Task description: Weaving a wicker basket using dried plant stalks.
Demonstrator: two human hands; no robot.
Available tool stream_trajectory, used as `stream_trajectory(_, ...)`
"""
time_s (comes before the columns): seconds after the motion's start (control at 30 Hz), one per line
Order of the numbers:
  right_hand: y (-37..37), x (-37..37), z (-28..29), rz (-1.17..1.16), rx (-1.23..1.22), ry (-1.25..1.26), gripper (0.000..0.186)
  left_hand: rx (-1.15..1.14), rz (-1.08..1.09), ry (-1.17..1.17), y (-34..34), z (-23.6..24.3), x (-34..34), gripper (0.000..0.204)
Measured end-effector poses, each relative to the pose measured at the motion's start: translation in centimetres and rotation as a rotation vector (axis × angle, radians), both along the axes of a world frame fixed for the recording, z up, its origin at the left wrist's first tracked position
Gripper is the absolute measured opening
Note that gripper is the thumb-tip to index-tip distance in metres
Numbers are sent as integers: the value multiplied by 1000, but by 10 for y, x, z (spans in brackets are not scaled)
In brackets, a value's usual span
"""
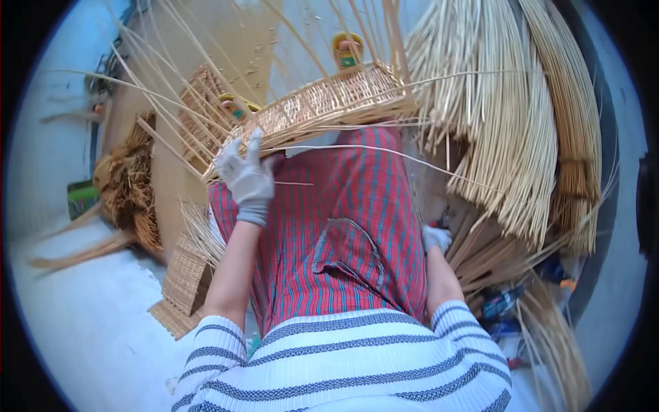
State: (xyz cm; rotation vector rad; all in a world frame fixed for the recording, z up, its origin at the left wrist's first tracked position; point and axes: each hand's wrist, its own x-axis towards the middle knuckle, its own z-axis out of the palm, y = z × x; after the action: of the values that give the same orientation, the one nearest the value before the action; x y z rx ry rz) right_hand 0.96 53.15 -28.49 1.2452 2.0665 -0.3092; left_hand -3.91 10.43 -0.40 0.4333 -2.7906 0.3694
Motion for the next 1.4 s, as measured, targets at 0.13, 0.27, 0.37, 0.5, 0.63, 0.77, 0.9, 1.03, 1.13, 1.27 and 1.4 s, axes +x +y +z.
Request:
stream_trajectory(0.13, 38, 38, -48, 141, -219, 343, 61, 111, -254, 160, 37, 12, -32, 81)
stream_trajectory(0.27, 75, 52, -50, -260, -773, 463, 23, 345, -430, 182, 80, 5, -104, 37)
stream_trajectory(0.37, 43, 24, 19, -272, -800, 554, 37, 355, -512, 243, 89, -11, -127, 10)
stream_trajectory(0.5, 7, -42, 87, 31, -771, 872, 55, 484, -548, 102, 95, -5, -104, 7)
stream_trajectory(0.63, -78, -115, 204, 447, -773, 1245, 66, 609, -768, 117, 79, 45, -40, 20)
stream_trajectory(0.77, -142, -142, 280, 1222, -272, 1312, 85, 699, -787, 276, 66, 50, 2, 29)
stream_trajectory(0.9, -184, -162, 269, 1484, -193, 1450, 81, 703, -747, 334, 64, 48, 4, 28)
stream_trajectory(1.03, -198, -165, 258, 1394, -170, 1399, 80, 736, -773, 339, 62, 50, 2, 28)
stream_trajectory(1.13, -198, -173, 253, 1381, -366, 1318, 67, 743, -761, 368, 61, 51, 5, 29)
stream_trajectory(1.27, -197, -157, 257, 1492, -372, 1331, 67, 771, -765, 386, 56, 56, 15, 29)
stream_trajectory(1.4, -228, -162, 263, 1528, -266, 1416, 68, 788, -764, 376, 55, 59, 19, 30)
